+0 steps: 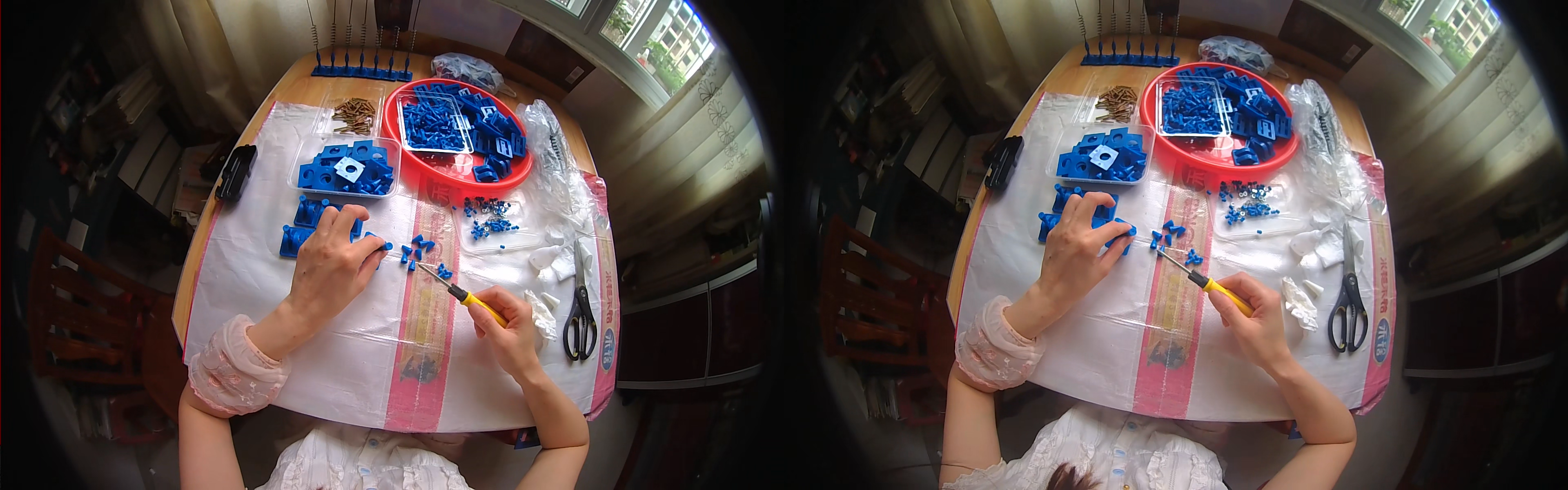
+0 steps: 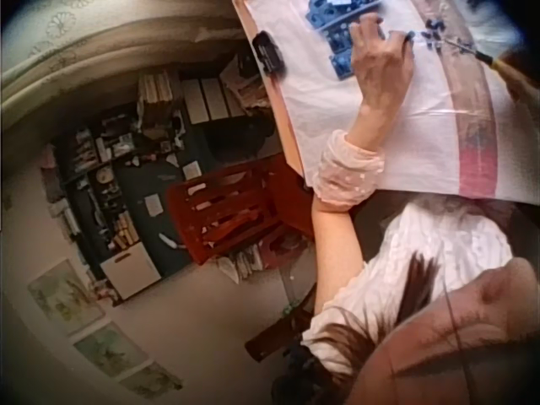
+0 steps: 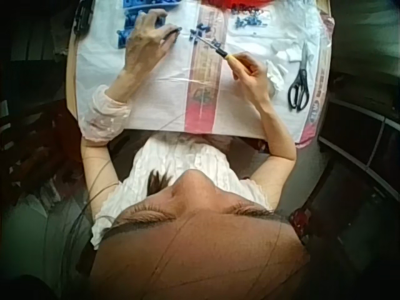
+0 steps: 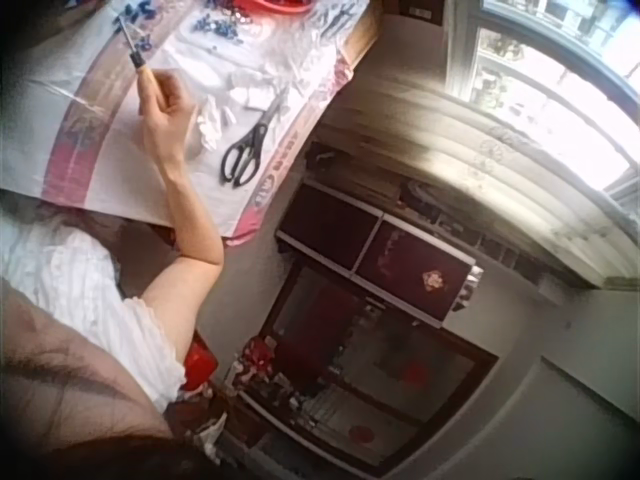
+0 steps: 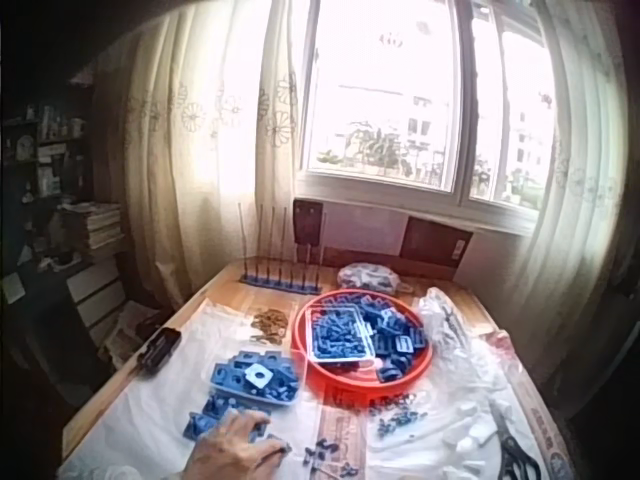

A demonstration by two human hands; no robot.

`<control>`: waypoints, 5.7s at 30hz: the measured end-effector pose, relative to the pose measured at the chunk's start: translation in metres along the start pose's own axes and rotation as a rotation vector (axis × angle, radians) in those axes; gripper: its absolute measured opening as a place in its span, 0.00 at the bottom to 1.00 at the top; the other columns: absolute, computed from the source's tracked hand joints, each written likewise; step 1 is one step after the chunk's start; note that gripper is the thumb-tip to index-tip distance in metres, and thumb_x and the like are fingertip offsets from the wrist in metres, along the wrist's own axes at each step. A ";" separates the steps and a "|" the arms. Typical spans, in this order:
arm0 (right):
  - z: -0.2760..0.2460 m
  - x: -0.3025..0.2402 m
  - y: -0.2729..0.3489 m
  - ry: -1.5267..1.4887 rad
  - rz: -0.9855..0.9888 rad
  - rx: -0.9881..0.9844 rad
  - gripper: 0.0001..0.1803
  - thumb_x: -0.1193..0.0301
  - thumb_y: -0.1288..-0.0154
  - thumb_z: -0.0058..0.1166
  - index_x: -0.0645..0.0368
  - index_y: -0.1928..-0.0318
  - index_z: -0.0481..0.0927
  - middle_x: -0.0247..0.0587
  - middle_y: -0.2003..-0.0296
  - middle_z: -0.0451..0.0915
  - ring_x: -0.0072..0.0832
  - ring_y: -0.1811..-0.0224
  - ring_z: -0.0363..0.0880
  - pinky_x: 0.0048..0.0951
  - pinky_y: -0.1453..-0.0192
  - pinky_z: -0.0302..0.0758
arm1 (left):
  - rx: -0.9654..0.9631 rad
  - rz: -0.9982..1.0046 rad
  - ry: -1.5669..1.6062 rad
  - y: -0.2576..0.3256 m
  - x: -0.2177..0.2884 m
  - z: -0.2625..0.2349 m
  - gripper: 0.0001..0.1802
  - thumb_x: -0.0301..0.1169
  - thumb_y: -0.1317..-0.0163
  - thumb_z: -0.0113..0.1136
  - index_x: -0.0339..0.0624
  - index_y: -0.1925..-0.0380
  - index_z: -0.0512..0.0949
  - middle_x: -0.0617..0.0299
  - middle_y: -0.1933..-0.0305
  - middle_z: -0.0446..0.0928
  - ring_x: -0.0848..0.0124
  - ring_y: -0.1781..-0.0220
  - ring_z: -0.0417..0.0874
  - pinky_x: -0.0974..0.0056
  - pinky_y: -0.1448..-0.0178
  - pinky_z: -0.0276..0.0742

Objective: The recorder is using a screwdriver to assemble various blue plastic components at a table.

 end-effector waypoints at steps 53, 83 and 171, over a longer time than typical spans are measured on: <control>0.002 -0.002 0.003 0.041 -0.049 0.030 0.07 0.72 0.31 0.60 0.64 0.59 0.81 0.27 0.76 0.77 0.10 0.76 0.69 0.16 0.73 0.64 | -0.653 -0.641 1.518 0.002 0.009 -0.015 0.09 0.35 0.22 0.44 0.41 0.52 0.65 0.52 0.47 0.79 0.66 0.57 0.87 0.60 0.50 0.86; 0.002 -0.022 0.005 0.481 -0.481 0.147 0.11 0.80 0.46 0.69 0.64 0.61 0.82 0.42 0.72 0.86 0.23 0.73 0.85 0.19 0.71 0.75 | -0.367 -0.808 1.750 0.033 0.016 0.043 0.10 0.27 0.26 0.53 0.47 0.47 0.72 0.65 0.49 0.77 0.81 0.49 0.77 0.71 0.41 0.73; -0.001 -0.009 -0.001 0.389 -0.285 0.056 0.10 0.76 0.45 0.70 0.64 0.64 0.82 0.42 0.72 0.83 0.25 0.73 0.83 0.23 0.71 0.75 | -0.471 -0.620 1.410 0.034 0.018 0.043 0.12 0.31 0.26 0.53 0.42 0.46 0.75 0.59 0.58 0.84 0.78 0.59 0.82 0.72 0.57 0.77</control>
Point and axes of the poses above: each hand's wrist, its own y-axis away from the middle knuckle, its own z-axis out of the palm, x = y × z, the point moved 4 cm from there along -y, towards the middle knuckle
